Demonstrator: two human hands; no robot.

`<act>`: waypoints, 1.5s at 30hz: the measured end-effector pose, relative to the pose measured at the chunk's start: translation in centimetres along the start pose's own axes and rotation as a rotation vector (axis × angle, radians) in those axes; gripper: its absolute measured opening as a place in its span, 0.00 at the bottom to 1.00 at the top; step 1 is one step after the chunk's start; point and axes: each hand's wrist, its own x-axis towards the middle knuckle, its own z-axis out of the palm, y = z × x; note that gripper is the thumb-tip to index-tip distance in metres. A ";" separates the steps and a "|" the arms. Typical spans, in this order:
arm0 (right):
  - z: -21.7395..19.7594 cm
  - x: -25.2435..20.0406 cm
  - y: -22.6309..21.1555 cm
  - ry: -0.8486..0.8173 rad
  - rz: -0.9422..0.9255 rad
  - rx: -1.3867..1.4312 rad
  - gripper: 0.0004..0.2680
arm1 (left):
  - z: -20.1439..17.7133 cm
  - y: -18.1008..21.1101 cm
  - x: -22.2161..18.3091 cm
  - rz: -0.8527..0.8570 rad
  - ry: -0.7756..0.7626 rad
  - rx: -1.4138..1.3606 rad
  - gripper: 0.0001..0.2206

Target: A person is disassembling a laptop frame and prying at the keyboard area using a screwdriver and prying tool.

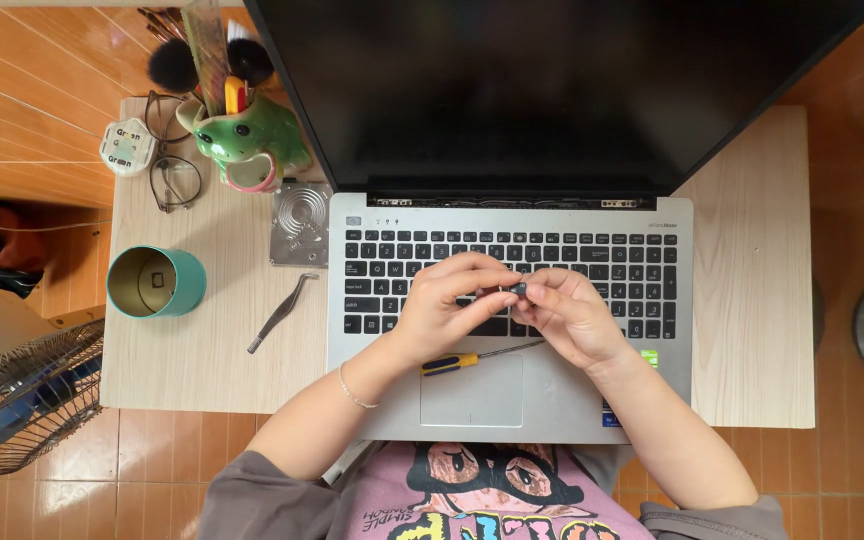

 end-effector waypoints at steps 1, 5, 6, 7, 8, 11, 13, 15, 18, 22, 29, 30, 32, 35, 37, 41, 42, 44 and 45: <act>-0.2 0.0 0.1 -0.003 -0.002 -0.001 0.04 | 0.0 -0.1 0.0 0.002 0.001 0.002 0.10; -0.4 0.1 0.2 -0.066 0.006 0.039 0.05 | 0.1 -0.4 0.0 0.002 -0.009 -0.076 0.10; -0.4 0.1 0.2 -0.067 0.010 0.049 0.05 | 0.1 -0.5 -0.1 -0.007 -0.018 -0.099 0.10; -0.4 0.2 0.2 -0.069 0.010 0.048 0.05 | 0.1 -0.4 -0.1 -0.006 -0.017 -0.097 0.10; -0.3 0.2 0.1 -0.038 0.011 0.028 0.04 | 0.1 -0.4 -0.1 -0.021 -0.018 -0.112 0.10; -0.4 0.4 0.2 -0.013 0.010 0.007 0.04 | 0.1 -0.1 -0.1 -0.031 -0.019 -0.120 0.10; -0.3 0.4 0.2 -0.018 0.007 0.006 0.04 | 0.1 0.0 -0.1 -0.025 -0.019 -0.114 0.09; -0.1 0.4 0.1 0.000 -0.011 -0.026 0.05 | 0.2 0.0 -0.2 -0.024 -0.015 -0.116 0.09; 0.6 0.2 -0.1 0.008 -0.053 -0.059 0.05 | 0.2 0.1 -0.2 -0.018 -0.009 -0.088 0.10; 0.5 0.2 0.2 -0.043 -0.137 -0.152 0.04 | 0.3 0.3 -0.3 0.008 -0.005 -0.054 0.10; 0.0 0.9 0.7 -0.037 -0.169 -0.126 0.07 | 0.3 0.3 -0.4 0.072 0.013 -0.042 0.10; 0.3 1.0 0.6 -0.038 -0.158 -0.135 0.08 | 0.3 0.1 -0.4 0.074 0.012 -0.041 0.10; 0.7 1.1 0.2 -0.033 -0.145 -0.144 0.08 | 0.2 0.2 -0.1 0.090 0.013 -0.031 0.10; 0.5 1.0 0.4 -0.017 -0.104 -0.134 0.10 | 0.2 0.3 -0.2 0.077 0.004 -0.025 0.11; 0.4 0.9 0.5 -0.017 -0.085 -0.121 0.11 | 0.3 0.3 -0.4 0.062 -0.003 -0.020 0.11; 0.7 0.8 0.5 -0.044 -0.051 -0.135 0.11 | 0.3 0.4 -0.5 0.090 -0.001 0.011 0.12; 0.6 0.9 0.3 -0.071 -0.062 -0.154 0.11 | 0.3 0.5 -0.3 0.102 0.000 0.032 0.12; 0.7 0.9 0.4 -0.065 -0.079 -0.167 0.10 | 0.4 0.2 -0.4 0.132 0.003 0.060 0.12; 0.7 0.8 0.4 -0.056 -0.086 -0.176 0.10 | 0.5 0.1 -0.5 0.151 0.009 0.086 0.12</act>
